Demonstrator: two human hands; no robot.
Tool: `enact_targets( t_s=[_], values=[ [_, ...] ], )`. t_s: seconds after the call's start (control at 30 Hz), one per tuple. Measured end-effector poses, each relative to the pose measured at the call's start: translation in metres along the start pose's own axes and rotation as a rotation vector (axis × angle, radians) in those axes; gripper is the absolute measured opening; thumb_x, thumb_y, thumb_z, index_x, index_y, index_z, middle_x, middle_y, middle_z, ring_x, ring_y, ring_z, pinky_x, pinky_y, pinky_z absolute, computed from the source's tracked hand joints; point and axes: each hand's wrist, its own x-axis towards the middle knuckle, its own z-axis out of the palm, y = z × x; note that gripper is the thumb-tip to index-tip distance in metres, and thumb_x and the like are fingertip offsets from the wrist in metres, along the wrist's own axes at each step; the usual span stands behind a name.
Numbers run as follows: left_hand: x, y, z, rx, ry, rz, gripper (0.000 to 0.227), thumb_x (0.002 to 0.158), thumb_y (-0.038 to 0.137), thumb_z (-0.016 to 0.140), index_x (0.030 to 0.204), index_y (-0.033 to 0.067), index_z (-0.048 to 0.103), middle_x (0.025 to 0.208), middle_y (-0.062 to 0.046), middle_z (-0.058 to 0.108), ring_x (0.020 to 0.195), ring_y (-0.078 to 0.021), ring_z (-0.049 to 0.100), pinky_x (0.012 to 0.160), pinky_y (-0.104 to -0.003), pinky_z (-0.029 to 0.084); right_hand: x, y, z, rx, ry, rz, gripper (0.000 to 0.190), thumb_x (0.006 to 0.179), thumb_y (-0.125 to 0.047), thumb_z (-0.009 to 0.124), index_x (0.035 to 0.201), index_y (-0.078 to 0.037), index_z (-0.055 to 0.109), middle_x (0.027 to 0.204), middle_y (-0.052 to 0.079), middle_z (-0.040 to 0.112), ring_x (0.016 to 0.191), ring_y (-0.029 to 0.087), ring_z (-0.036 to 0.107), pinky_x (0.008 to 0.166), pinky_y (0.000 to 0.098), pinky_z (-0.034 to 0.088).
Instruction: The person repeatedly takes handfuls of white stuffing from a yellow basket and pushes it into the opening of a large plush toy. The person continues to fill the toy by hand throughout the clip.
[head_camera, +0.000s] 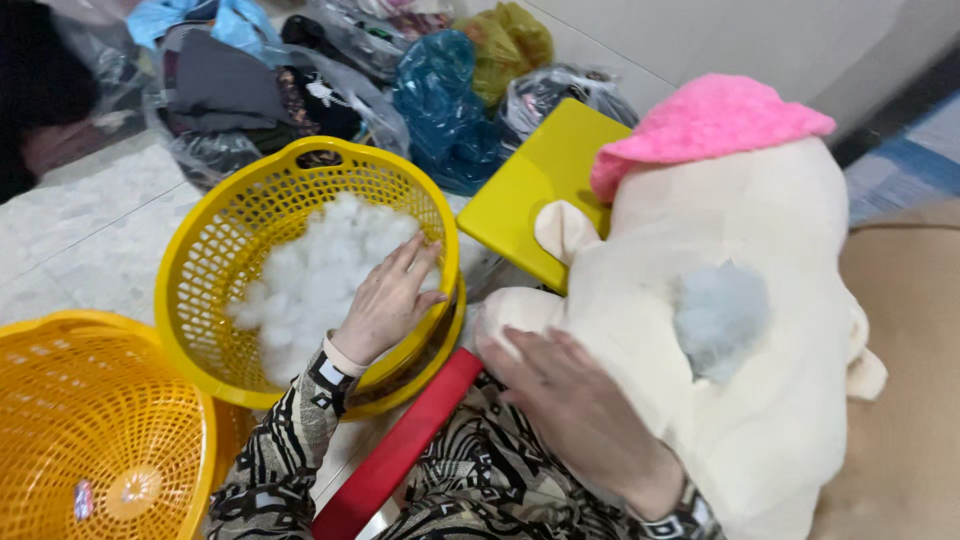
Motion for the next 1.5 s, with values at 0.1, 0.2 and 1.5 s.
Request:
enact_targets(
  t_s=[0.1, 0.2, 1.5],
  values=[
    [0.028, 0.050, 0.026, -0.358, 0.133, 0.179, 0.097, 0.088, 0.037, 0.078, 0.161, 0.0057, 0.022, 0.163, -0.032, 0.026, 0.149, -0.0484, 0.032, 0.120, -0.049, 0.035, -0.058, 0.026, -0.037, -0.042, 0.496, 0.321, 0.050, 0.088, -0.005, 0.074, 0.135, -0.007, 0.060, 0.135, 0.016, 0.065, 0.128, 0.029, 0.062, 0.105, 0.0392, 0.052],
    [0.049, 0.105, 0.063, -0.637, 0.268, 0.341, 0.111, 0.088, 0.040, 0.081, 0.168, 0.0120, 0.010, 0.171, -0.025, 0.022, 0.161, -0.0445, 0.025, 0.132, -0.051, 0.026, -0.101, 0.057, -0.050, -0.225, 0.932, 0.493, 0.039, 0.103, 0.003, 0.066, 0.140, -0.003, 0.058, 0.140, 0.017, 0.060, 0.132, 0.028, 0.060, 0.113, 0.0389, 0.051],
    [0.122, 0.261, 0.231, -0.433, -0.153, 0.568, 0.034, 0.075, 0.021, 0.078, 0.108, 0.0117, 0.076, 0.127, -0.003, 0.072, 0.129, -0.0162, 0.060, 0.125, -0.071, 0.009, -0.147, 0.165, 0.028, 0.322, 1.258, 0.613, 0.052, 0.119, -0.042, 0.050, 0.089, 0.000, 0.056, 0.080, 0.002, 0.055, 0.073, 0.008, 0.048, 0.071, 0.0243, 0.039]
  ],
)
